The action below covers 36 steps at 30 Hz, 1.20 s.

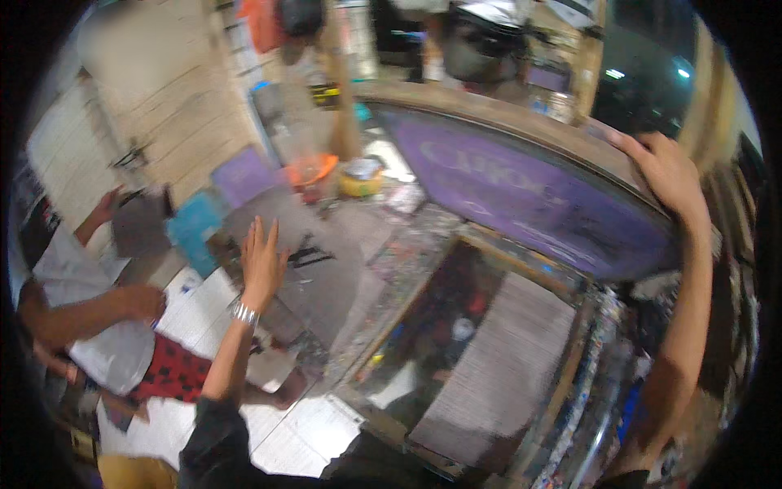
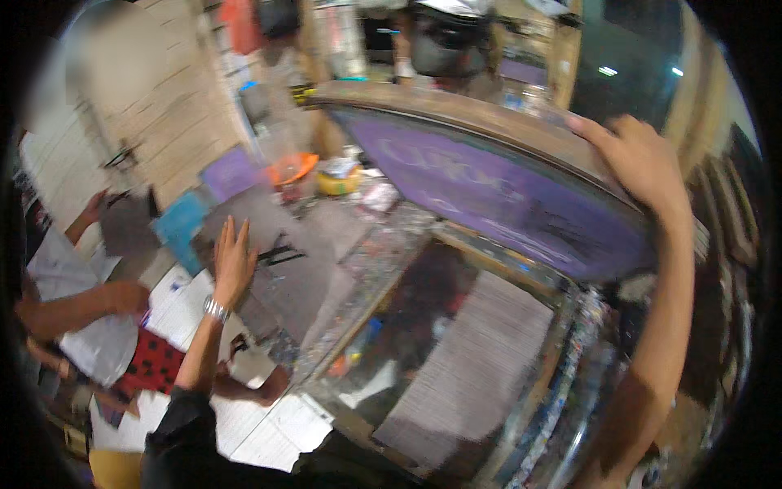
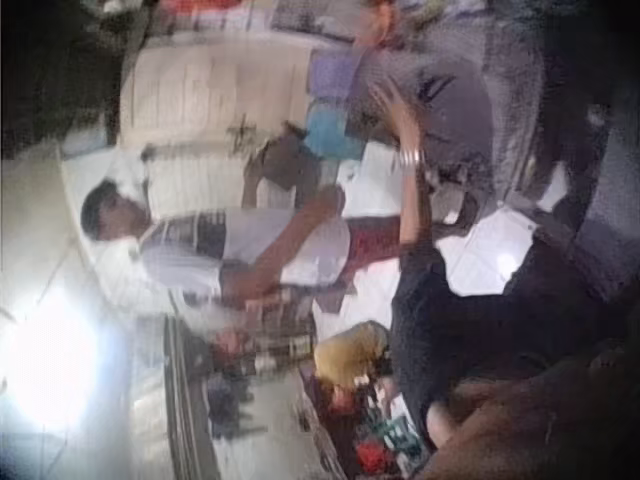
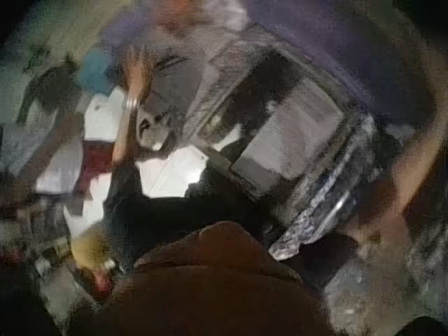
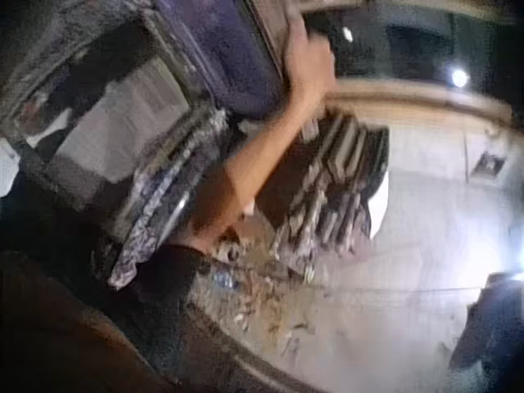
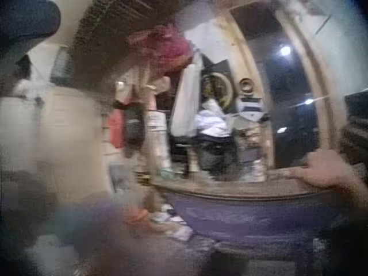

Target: The person performs screen printing on fabric pieces by placing each cloth under the screen, applying ink with a squeegee, and then lifting the screen to remove the printed item.

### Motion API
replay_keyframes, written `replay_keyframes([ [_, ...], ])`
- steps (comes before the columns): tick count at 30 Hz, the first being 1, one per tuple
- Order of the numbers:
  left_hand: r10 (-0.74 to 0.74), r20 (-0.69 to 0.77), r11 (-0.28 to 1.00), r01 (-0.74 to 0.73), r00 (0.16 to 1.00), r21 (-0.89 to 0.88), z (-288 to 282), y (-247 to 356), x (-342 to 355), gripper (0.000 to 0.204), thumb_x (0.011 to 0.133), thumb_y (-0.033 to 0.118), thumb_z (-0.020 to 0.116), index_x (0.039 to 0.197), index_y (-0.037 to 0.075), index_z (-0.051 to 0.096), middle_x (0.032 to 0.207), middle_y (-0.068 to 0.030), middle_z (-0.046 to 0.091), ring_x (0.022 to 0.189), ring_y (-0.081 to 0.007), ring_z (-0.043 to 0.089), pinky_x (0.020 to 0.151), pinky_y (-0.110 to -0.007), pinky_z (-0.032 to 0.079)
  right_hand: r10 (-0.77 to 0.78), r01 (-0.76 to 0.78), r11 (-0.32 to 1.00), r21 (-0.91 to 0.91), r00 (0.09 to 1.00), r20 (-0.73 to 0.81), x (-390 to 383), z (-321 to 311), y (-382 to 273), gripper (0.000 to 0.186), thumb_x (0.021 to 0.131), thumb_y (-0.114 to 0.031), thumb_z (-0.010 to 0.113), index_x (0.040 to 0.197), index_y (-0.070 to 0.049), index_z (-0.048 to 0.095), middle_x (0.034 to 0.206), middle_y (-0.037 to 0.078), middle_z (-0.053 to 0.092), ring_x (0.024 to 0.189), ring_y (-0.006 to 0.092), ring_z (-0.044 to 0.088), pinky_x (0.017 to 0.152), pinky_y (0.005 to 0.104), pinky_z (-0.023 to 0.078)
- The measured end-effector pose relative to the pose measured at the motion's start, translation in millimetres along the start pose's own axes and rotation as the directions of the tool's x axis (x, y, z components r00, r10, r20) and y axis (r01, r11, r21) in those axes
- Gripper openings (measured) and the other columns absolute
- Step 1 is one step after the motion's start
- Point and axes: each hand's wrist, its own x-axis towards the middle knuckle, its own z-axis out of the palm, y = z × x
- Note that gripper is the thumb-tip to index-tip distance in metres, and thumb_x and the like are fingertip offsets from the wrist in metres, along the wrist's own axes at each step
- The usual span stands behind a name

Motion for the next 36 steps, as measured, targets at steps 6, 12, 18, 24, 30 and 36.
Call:
replay_keyframes([
  [6,0.856,0.202,0.282,-0.102,0.476,-0.954,-64.8,209.3,-192.4,0.092,0.089,0.065,0.059,0.154,0.006,0.029,0.147,-0.0469,0.023,0.146,-0.0531,0.019,0.114,-0.065,0.021,-0.012,0.013,1.0,-0.01,0.995,0.104,25.0,3.2,-11.3,0.089,0.082,-0.081,0.044,0.088,0.002,0.075,0.094,0.03,0.07,0.098,0.0447,0.068,0.089,0.0493,0.051],
  [12,0.868,0.245,0.377,-0.253,0.432,-0.891,-55.8,219.6,-216.6,0.094,0.091,0.075,0.041,0.155,0.007,0.03,0.157,-0.0335,0.021,0.15,-0.0437,0.016,0.118,-0.057,0.017,0.017,-0.034,0.993,0.114,0.988,0.152,48.0,14.1,2.4,0.092,0.081,-0.082,0.045,0.084,0.006,0.073,0.089,0.03,0.07,0.09,0.043,0.069,0.085,0.0485,0.05],
  [18,0.812,0.175,0.308,-0.153,0.557,-0.939,-34.4,210.0,-251.5,0.09,0.091,0.064,0.058,0.155,0.007,0.03,0.163,-0.0195,0.019,0.15,-0.0397,0.018,0.118,-0.059,0.021,0.005,-0.013,0.99,0.144,0.998,0.056,67.9,6.9,25.7,0.085,0.084,-0.073,0.051,0.079,0.01,0.07,0.075,0.032,0.064,0.079,0.0419,0.068,0.077,0.0482,0.049],
  [24,0.871,0.245,0.401,-0.327,0.426,-0.855,-69.4,212.9,-227.6,0.098,0.089,0.073,0.05,0.156,0.005,0.026,0.164,-0.0212,0.012,0.151,-0.0426,0.011,0.119,-0.06,0.016,0.037,-0.047,0.99,0.133,0.996,0.076,43.3,5.0,-5.2,0.08,0.085,-0.069,0.054,0.077,0.009,0.07,0.072,0.03,0.065,0.076,0.0426,0.068,0.073,0.0476,0.05],
  [30,0.584,0.206,0.192,0.114,0.785,-0.975,-55.5,231.6,-242.7,0.079,0.094,0.052,0.063,0.15,0.003,0.035,0.155,-0.0271,0.033,0.143,-0.0401,0.034,0.106,-0.052,0.039,0.046,-0.046,0.999,-0.005,0.999,0.003,-44.9,-13.2,-47.6,0.075,0.086,-0.07,0.053,0.078,0.004,0.069,0.074,0.027,0.066,0.079,0.0455,0.067,0.075,0.0529,0.051],
  [36,0.149,0.502,-0.424,0.514,0.852,-0.746,-122.2,213.3,-101.0,0.07,0.098,0.026,0.065,0.148,0.003,0.022,0.139,-0.0242,0.047,0.118,-0.0317,0.061,0.098,-0.043,0.052,-0.209,0.21,0.978,-0.003,0.974,-0.09,-211.3,57.3,-80.0,0.047,0.085,-0.057,0.066,0.077,-0.01,0.059,0.074,0.01,0.062,0.076,0.0294,0.063,0.089,0.0503,0.041],
])
